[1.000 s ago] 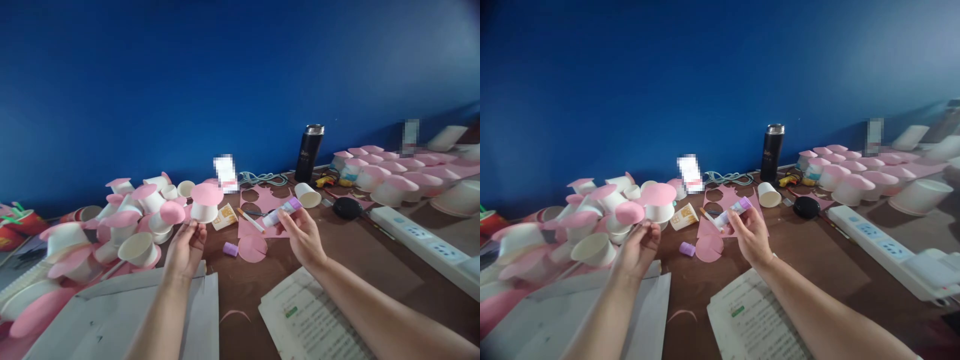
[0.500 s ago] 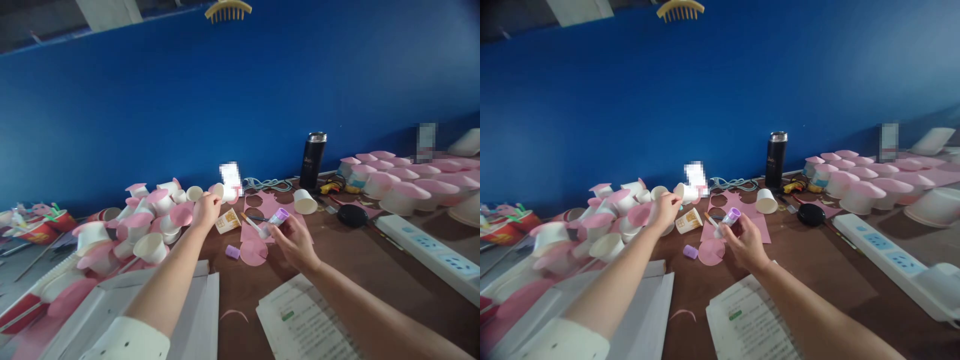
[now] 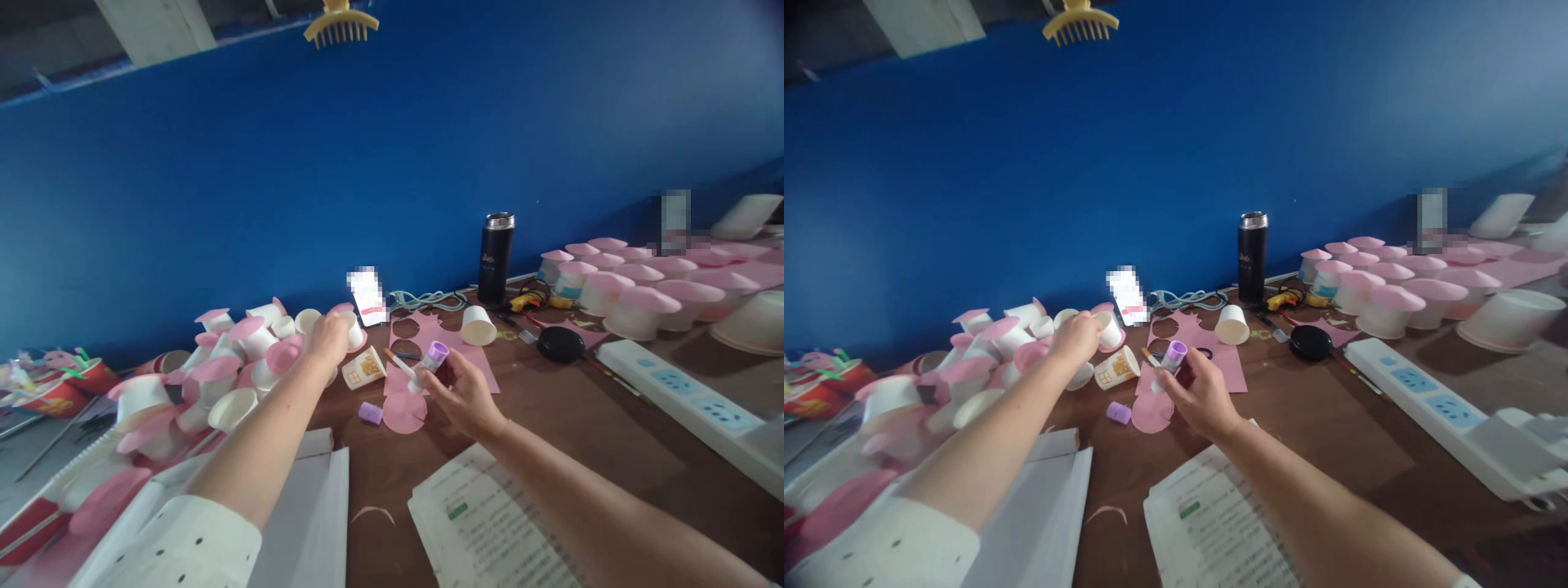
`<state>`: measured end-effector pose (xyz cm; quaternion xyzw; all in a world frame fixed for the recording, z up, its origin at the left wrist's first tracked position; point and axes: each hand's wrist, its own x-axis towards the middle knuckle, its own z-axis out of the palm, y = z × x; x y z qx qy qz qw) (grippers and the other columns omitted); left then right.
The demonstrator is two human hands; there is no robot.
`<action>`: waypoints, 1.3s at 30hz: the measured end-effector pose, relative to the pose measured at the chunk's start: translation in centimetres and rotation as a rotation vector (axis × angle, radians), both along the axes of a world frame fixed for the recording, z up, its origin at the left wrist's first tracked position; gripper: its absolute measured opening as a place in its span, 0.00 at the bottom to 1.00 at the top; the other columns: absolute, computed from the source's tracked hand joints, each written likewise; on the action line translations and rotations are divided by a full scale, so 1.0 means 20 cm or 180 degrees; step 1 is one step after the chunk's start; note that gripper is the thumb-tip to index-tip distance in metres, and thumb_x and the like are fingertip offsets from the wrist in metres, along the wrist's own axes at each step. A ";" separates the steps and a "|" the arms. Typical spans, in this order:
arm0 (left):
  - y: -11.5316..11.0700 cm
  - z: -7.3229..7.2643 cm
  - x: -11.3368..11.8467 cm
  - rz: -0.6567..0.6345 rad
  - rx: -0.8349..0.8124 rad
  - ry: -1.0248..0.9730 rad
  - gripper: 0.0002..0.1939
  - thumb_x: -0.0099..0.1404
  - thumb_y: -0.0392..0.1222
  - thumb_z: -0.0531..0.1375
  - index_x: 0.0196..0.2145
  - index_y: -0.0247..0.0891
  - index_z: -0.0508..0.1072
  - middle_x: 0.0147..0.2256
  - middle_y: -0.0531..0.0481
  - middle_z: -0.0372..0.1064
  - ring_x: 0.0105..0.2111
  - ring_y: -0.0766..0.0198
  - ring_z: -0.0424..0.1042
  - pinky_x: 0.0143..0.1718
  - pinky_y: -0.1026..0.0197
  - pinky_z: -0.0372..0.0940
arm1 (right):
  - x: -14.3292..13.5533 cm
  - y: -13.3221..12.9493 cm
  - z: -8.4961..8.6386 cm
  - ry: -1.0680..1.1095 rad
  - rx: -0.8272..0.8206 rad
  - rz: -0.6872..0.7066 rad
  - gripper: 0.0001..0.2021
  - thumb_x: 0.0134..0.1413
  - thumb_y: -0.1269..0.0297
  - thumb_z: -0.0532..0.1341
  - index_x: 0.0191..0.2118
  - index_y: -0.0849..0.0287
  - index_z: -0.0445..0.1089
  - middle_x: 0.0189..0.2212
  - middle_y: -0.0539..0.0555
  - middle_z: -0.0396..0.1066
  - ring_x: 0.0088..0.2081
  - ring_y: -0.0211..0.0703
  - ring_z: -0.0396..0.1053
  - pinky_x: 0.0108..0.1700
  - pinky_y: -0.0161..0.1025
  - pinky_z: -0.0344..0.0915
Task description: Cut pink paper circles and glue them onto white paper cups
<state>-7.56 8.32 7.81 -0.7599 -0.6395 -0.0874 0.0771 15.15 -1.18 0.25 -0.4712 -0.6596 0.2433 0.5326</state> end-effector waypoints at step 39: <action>-0.36 -0.28 -0.14 -0.0176 -0.0434 -0.1783 0.26 0.54 0.48 0.61 0.51 0.41 0.67 0.48 0.42 0.65 0.48 0.51 0.66 0.49 0.52 0.61 | 0.01 0.02 -0.02 0.0372 -0.0291 0.0168 0.12 0.54 0.54 0.61 0.35 0.59 0.68 0.29 0.52 0.70 0.28 0.39 0.68 0.31 0.34 0.65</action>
